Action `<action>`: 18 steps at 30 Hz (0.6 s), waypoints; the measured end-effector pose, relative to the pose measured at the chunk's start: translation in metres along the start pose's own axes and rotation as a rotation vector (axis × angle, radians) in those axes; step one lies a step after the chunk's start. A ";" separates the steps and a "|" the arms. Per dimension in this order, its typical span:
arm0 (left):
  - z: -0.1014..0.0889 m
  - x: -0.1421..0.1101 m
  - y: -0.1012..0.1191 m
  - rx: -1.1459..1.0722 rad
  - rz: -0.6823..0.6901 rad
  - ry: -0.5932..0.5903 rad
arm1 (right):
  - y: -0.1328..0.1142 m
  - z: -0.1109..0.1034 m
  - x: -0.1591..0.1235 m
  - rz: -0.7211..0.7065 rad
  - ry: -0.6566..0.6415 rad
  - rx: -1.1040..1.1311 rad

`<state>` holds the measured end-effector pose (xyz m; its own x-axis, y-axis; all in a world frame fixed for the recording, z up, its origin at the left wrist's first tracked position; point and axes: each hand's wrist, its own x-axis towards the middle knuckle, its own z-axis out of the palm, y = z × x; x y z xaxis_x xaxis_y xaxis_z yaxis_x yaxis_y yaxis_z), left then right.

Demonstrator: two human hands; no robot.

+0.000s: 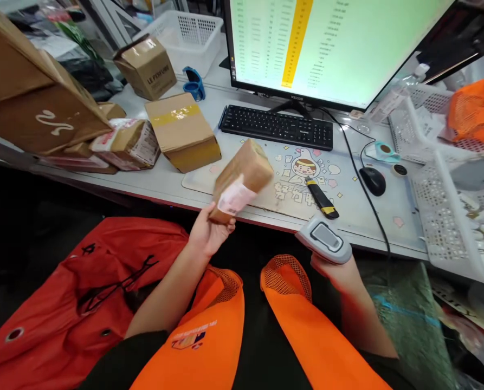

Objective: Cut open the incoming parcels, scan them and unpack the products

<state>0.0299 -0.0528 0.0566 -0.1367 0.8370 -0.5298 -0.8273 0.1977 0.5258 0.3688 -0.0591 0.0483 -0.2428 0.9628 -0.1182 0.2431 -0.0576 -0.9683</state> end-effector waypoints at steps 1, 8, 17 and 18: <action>0.008 -0.005 0.004 -0.100 -0.059 -0.056 | -0.003 0.004 -0.003 -0.059 0.016 -0.027; 0.028 -0.004 -0.005 -0.341 -0.121 -0.309 | -0.040 0.025 -0.015 -0.271 -0.063 -0.036; -0.005 0.022 -0.025 -0.260 -0.235 -0.433 | -0.065 0.039 0.001 -0.315 -0.102 -0.024; -0.012 0.024 -0.022 -0.253 -0.235 -0.444 | -0.060 0.032 0.001 -0.276 -0.057 0.000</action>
<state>0.0383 -0.0430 0.0237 0.2637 0.9306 -0.2539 -0.9204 0.3215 0.2224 0.3243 -0.0633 0.0991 -0.3527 0.9256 0.1374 0.1606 0.2045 -0.9656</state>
